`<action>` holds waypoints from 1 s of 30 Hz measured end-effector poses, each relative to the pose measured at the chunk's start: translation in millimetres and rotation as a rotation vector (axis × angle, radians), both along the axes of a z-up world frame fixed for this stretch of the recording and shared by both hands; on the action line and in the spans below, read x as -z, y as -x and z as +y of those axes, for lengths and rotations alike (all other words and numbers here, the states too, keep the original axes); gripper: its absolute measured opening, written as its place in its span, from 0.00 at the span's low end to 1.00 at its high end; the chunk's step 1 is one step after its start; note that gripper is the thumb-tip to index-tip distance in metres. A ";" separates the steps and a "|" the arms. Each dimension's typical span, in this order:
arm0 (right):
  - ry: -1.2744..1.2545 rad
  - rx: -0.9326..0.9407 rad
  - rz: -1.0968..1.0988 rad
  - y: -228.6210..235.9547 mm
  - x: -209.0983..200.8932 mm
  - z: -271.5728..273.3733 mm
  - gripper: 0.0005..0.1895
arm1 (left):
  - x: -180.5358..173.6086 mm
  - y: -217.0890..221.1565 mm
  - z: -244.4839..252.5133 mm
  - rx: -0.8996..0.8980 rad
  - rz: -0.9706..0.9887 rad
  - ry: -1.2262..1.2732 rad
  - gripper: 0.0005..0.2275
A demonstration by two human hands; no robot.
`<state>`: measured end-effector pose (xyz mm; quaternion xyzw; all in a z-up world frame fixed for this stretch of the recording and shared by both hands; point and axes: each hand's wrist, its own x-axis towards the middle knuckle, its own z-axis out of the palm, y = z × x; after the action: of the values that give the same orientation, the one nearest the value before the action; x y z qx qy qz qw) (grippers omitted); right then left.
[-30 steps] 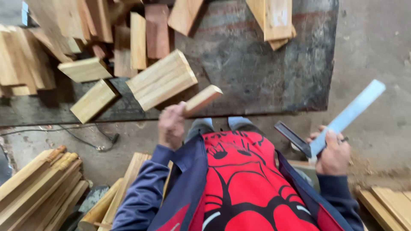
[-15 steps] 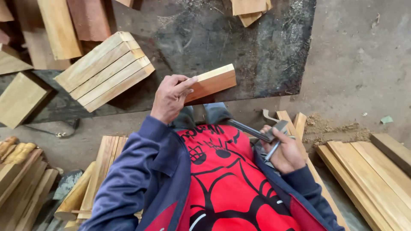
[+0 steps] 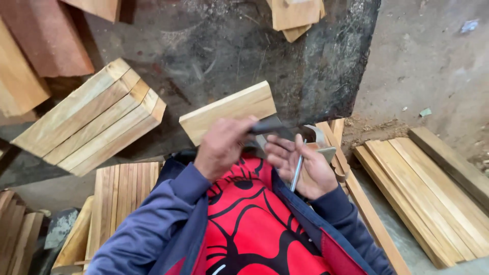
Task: Marking wooden blocks with a try square and pencil for woodworking
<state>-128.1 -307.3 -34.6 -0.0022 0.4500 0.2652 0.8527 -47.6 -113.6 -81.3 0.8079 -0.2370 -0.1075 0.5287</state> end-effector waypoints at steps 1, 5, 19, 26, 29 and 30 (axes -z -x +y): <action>0.008 -0.001 0.009 1.1 1.6 -3.7 0.26 | 3.7 -12.9 2.5 -0.001 0.009 0.008 0.11; 1.124 -0.525 -0.126 -14.2 9.6 -1.5 0.15 | 25.2 -48.2 11.5 -0.179 0.110 -0.129 0.08; 1.779 -0.594 -0.439 -66.1 66.1 16.8 0.06 | 45.2 -61.0 9.8 -0.040 0.108 -0.173 0.06; 1.739 -0.620 -0.458 -68.4 66.7 15.1 0.06 | 44.0 -64.6 9.3 -0.035 0.145 -0.159 0.06; 1.738 -0.631 -0.465 -65.1 66.2 15.3 0.06 | 42.5 -62.9 8.8 -0.030 0.154 -0.138 0.05; 1.738 -0.633 -0.472 -65.7 67.6 14.7 0.05 | 43.2 -64.0 8.3 -0.030 0.149 -0.136 0.05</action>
<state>-62.4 -292.6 -102.2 -0.8101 0.2843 0.0490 0.5103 16.5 -105.3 -124.5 0.8351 -0.1772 -0.1754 0.4903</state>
